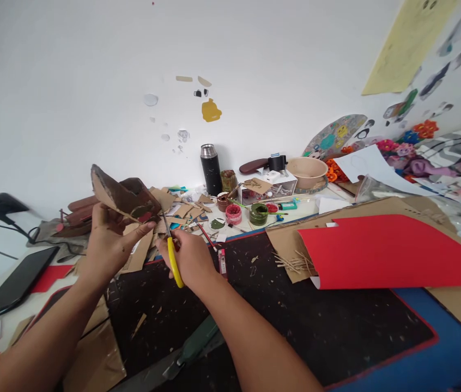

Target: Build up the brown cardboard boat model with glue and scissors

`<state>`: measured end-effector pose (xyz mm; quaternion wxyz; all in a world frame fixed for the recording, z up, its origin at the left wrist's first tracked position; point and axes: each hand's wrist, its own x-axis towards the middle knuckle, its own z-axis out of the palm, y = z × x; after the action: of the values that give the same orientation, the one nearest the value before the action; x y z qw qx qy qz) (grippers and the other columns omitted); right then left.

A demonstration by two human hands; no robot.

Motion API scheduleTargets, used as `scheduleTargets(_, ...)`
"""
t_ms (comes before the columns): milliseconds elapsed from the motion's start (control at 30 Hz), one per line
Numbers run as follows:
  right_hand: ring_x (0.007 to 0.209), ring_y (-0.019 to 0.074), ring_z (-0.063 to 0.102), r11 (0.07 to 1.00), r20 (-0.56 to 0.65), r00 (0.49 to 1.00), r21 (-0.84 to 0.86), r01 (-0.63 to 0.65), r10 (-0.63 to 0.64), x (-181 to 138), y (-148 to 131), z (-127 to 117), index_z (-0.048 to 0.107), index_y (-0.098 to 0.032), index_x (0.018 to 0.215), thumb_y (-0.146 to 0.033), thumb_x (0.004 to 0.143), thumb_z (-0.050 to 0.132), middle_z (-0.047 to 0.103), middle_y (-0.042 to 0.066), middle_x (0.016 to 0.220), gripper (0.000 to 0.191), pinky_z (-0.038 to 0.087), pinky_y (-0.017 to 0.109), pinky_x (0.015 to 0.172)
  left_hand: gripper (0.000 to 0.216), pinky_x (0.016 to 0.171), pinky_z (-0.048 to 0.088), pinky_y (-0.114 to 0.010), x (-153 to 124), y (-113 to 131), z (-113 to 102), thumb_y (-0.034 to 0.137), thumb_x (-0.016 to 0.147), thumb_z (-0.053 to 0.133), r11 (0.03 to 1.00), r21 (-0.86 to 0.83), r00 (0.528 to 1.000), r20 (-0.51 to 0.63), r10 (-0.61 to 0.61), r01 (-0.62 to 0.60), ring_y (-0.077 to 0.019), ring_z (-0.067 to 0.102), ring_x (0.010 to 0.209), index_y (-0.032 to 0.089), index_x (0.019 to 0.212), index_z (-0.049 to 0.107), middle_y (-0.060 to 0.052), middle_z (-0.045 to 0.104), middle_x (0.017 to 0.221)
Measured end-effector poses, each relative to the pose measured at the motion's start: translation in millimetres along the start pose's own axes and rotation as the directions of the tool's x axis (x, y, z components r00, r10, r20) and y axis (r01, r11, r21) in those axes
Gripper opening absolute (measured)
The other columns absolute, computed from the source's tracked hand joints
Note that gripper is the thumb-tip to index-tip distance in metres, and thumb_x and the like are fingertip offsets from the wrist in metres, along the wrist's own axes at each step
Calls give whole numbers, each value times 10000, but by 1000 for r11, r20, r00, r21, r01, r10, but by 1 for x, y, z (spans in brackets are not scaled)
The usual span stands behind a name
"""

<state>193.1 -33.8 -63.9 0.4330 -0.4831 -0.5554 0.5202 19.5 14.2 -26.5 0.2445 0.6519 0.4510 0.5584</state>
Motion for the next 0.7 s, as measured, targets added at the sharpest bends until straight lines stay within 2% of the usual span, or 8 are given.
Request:
scheduleTargets(100, 472, 141, 645, 994, 55, 998, 106, -32, 26, -2, -4, -1, 710, -236, 1066, -648, 930, 786, 656, -42, 673, 440, 478, 210, 429, 699, 1090, 583, -552, 1, 1, -2, 533, 699, 951, 1000, 13, 1000, 12, 4, -4, -348, 728, 1208, 312, 1122, 441, -85, 697, 1267)
scheduleTargets(233, 593, 166, 714, 991, 67, 998, 131, 2, -11, 0, -2, 1, 708, -234, 999, -668, 909, 806, 671, -25, 695, 455, 546, 227, 528, 651, 1056, 586, -536, 3, 3, -5, 499, 712, 943, 999, 42, 1000, 1, 1, -1, -342, 739, 1153, 306, 1103, 459, -79, 705, 1205)
scheduleTargets(467, 645, 180, 718, 999, 71, 997, -11, 34, -33, -2, -7, -3, 709, -228, 963, -621, 860, 881, 693, -16, 718, 441, 482, 235, 576, 643, 995, 610, -511, 6, 5, -10, 459, 679, 957, 999, 30, 1000, 3, -12, 12, -338, 759, 1129, 317, 1056, 456, -58, 730, 1187)
scheduleTargets(600, 645, 181, 728, 998, 121, 991, 50, 45, -51, -3, -6, -2, 685, -231, 974, -654, 820, 897, 713, -16, 741, 498, 484, 230, 567, 640, 1032, 600, -520, 6, 6, -9, 452, 688, 952, 1000, 7, 1000, 16, -17, 17, -343, 748, 1167, 313, 1087, 471, -73, 724, 1219)
scheduleTargets(700, 593, 179, 728, 992, 128, 992, 129, -15, -1, -3, -4, 1, 667, -239, 1007, -718, 836, 847, 721, -14, 765, 540, 484, 229, 504, 664, 1053, 595, -528, 4, 5, -8, 451, 673, 963, 1000, 5, 999, 21, -25, 25, -347, 748, 1170, 309, 1101, 475, -64, 709, 1201)
